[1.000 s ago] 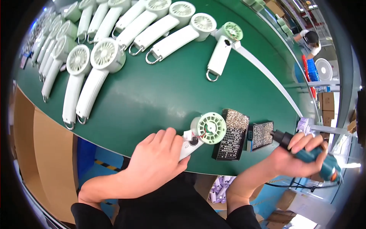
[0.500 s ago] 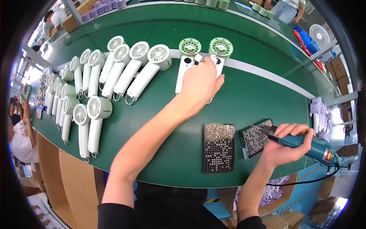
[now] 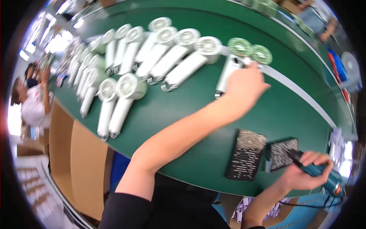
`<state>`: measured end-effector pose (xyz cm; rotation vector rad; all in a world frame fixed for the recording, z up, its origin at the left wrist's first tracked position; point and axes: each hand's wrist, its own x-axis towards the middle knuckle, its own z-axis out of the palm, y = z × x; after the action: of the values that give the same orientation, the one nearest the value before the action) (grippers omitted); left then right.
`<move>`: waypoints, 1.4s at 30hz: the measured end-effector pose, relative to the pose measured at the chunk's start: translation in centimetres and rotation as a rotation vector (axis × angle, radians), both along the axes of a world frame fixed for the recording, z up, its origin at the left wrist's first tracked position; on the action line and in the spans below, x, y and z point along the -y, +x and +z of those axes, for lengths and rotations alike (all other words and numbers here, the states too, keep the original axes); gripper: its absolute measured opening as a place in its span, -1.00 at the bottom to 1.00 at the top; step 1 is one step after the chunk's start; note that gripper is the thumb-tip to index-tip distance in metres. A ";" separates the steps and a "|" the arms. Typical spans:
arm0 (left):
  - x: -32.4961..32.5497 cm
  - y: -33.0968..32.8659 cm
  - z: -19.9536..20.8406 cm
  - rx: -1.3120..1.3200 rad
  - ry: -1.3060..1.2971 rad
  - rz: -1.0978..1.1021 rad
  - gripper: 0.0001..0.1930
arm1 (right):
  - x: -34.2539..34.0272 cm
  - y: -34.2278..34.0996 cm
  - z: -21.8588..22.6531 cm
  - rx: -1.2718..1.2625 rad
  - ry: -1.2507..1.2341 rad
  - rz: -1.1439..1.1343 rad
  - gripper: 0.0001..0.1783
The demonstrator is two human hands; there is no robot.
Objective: The person assembles portable fans by driving screws into the fan casings with an electric screwdriver and arranging the fans along the assembly line table.
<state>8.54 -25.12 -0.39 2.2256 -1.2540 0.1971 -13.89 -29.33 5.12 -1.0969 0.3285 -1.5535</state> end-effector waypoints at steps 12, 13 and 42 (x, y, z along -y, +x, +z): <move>-24.8 1.5 3.8 0.010 -0.134 0.575 -0.88 | -5.5 2.1 0.2 -0.129 -0.045 0.255 -0.78; -27.2 1.8 2.7 0.006 -0.055 0.612 -0.86 | -5.4 1.9 -0.1 -0.201 -0.109 0.322 -0.80; -23.7 -6.7 0.0 -1.721 -0.434 0.115 -0.32 | -6.4 2.9 0.1 -0.399 -0.139 0.282 -0.80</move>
<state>1.86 -1.42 -0.35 1.2297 -0.0558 -1.0655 -11.02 -22.91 5.25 -1.4976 0.3197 -1.1166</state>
